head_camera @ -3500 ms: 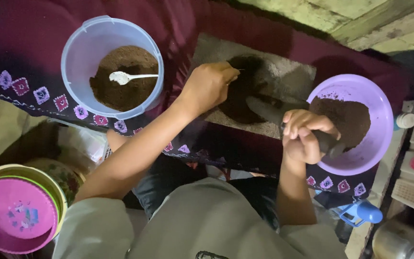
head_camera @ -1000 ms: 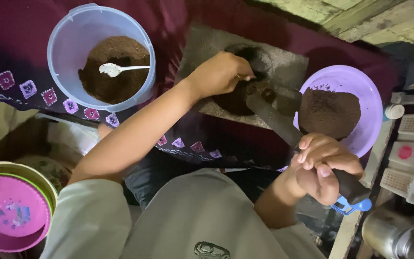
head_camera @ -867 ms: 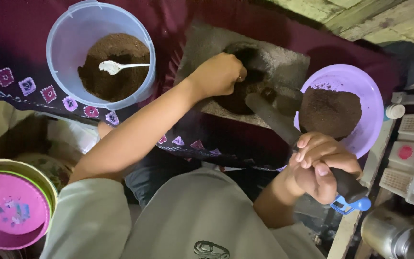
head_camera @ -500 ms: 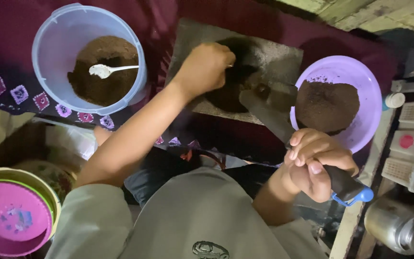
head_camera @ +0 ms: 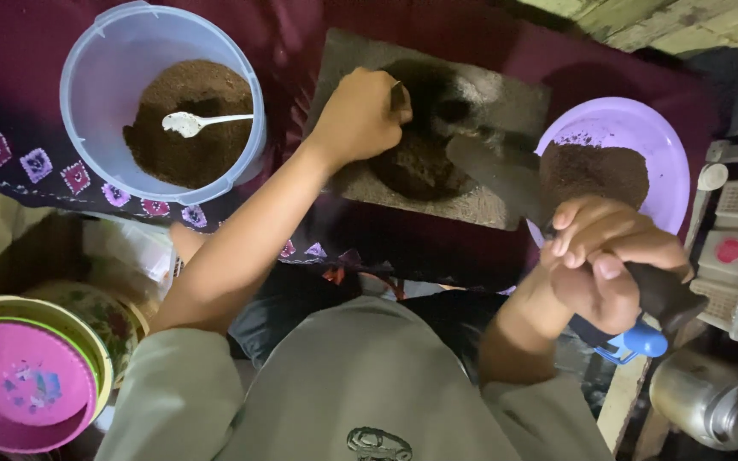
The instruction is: The person grinds a dark brown substance on a flat stone slab using a cylindrical stone pestle. They repeatedly scrape the ground material into a pile and transfer it into a purple bowl using a spoon.
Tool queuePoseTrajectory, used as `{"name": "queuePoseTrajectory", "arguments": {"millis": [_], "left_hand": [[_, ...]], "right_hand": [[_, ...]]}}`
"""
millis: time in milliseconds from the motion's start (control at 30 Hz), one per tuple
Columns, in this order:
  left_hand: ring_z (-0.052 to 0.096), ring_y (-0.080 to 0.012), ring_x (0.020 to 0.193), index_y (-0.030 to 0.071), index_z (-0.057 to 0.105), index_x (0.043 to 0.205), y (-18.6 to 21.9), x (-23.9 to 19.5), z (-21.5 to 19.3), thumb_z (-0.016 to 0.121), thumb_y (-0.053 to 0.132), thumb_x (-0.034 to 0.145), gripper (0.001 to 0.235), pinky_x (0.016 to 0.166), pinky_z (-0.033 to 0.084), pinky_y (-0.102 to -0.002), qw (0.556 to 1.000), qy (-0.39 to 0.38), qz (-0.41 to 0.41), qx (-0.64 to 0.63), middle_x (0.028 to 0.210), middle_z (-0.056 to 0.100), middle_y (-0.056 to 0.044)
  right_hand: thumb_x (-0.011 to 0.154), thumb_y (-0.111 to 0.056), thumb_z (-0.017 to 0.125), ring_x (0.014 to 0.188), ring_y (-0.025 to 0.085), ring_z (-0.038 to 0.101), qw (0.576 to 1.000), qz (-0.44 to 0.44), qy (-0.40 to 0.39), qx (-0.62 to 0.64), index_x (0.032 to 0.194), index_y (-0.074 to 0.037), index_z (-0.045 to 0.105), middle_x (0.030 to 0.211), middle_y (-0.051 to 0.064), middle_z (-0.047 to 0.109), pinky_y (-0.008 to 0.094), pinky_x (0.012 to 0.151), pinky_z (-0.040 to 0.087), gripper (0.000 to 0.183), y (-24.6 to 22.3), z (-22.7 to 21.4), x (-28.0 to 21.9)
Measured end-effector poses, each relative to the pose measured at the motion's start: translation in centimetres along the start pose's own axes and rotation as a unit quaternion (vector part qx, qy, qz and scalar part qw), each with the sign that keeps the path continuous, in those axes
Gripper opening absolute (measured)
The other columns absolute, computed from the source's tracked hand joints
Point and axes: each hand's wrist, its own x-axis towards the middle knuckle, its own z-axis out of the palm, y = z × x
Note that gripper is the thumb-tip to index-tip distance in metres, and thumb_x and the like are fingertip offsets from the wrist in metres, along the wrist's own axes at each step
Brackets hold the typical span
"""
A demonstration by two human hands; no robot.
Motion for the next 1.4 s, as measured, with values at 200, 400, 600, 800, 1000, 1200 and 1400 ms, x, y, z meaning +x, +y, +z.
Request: {"name": "queuePoseTrajectory", "arguments": {"millis": [200, 400, 600, 800, 1000, 1200, 1400], "left_hand": [[0.058, -0.0274, 0.053, 0.014, 0.062, 0.068, 0.1, -0.8, 1.0, 0.057, -0.002, 0.073, 0.018, 0.047, 0.04, -0.039, 0.975, 0.188, 0.099, 0.066, 0.062, 0.065, 0.001], [0.073, -0.0257, 0.071, 0.008, 0.073, 0.082, 0.4, -1.1, 0.1, 0.062, -0.003, 0.085, 0.015, 0.056, 0.054, -0.036, 0.955, 0.27, 0.122, 0.007, 0.081, 0.076, -0.003], [0.076, -0.0237, 0.075, 0.007, 0.075, 0.089, -0.1, -1.2, -0.2, 0.066, -0.001, 0.087, 0.012, 0.06, 0.056, -0.034, 0.952, 0.284, 0.115, 0.001, 0.083, 0.077, -0.004], [0.073, -0.0206, 0.066, 0.007, 0.077, 0.091, -0.6, -1.4, -0.1, 0.07, 0.005, 0.091, 0.008, 0.06, 0.057, -0.032, 0.955, 0.273, 0.115, -0.021, 0.087, 0.079, -0.003], [0.075, -0.0215, 0.074, 0.008, 0.078, 0.092, -0.5, -1.5, 0.0, 0.068, 0.004, 0.09, 0.01, 0.061, 0.058, -0.032, 0.952, 0.282, 0.114, -0.023, 0.087, 0.079, -0.003], [0.075, -0.023, 0.076, 0.007, 0.078, 0.092, -0.2, -1.7, -0.2, 0.069, 0.006, 0.092, 0.009, 0.063, 0.058, -0.033, 0.957, 0.271, 0.103, -0.031, 0.09, 0.079, -0.003], [0.077, -0.0246, 0.083, 0.002, 0.077, 0.096, 1.0, -2.9, -0.9, 0.069, 0.005, 0.096, 0.008, 0.072, 0.059, -0.032, 0.961, 0.245, 0.103, -0.079, 0.096, 0.079, -0.009]], "right_hand": [[0.087, -0.012, 0.048, 0.05, 0.018, 0.05, 0.998, 0.0, -0.055, 0.007, 0.084, -0.012, 0.046, 0.059, 0.005, 0.049, 0.034, 0.059, 0.053, 0.003, 0.1, 0.5, 1.3], [0.091, -0.005, 0.049, 0.054, 0.017, 0.055, 0.969, 0.124, -0.192, 0.092, 0.083, -0.01, 0.051, 0.065, 0.002, 0.05, 0.032, 0.052, 0.047, 0.01, 2.1, 4.7, 4.3], [0.092, -0.014, 0.057, 0.04, 0.023, 0.046, 0.994, 0.055, -0.079, -0.044, 0.056, -0.006, 0.041, 0.047, 0.008, 0.042, 0.035, 0.048, 0.047, 0.04, 6.4, 9.0, 3.0], [0.111, -0.021, 0.048, 0.063, 0.017, 0.061, 0.988, 0.049, -0.128, 0.074, 0.095, -0.013, 0.062, 0.069, 0.003, 0.058, 0.033, 0.07, 0.057, 0.022, 4.8, 2.3, 3.4], [0.084, -0.002, 0.046, 0.044, 0.021, 0.044, 0.995, 0.097, -0.024, 0.028, 0.076, -0.011, 0.043, 0.054, 0.006, 0.043, 0.035, 0.053, 0.043, 0.012, 8.0, 2.8, 2.0], [0.087, -0.011, 0.056, 0.044, 0.019, 0.049, 0.992, 0.094, -0.035, 0.083, 0.085, -0.011, 0.054, 0.056, 0.005, 0.046, 0.034, 0.058, 0.05, 0.003, 5.0, 4.3, 2.2], [0.093, -0.015, 0.05, 0.05, 0.017, 0.051, 0.989, 0.099, -0.106, 0.038, 0.069, -0.014, 0.044, 0.059, -0.001, 0.048, 0.035, 0.051, 0.042, 0.024, 1.7, 7.7, 3.2]]}}
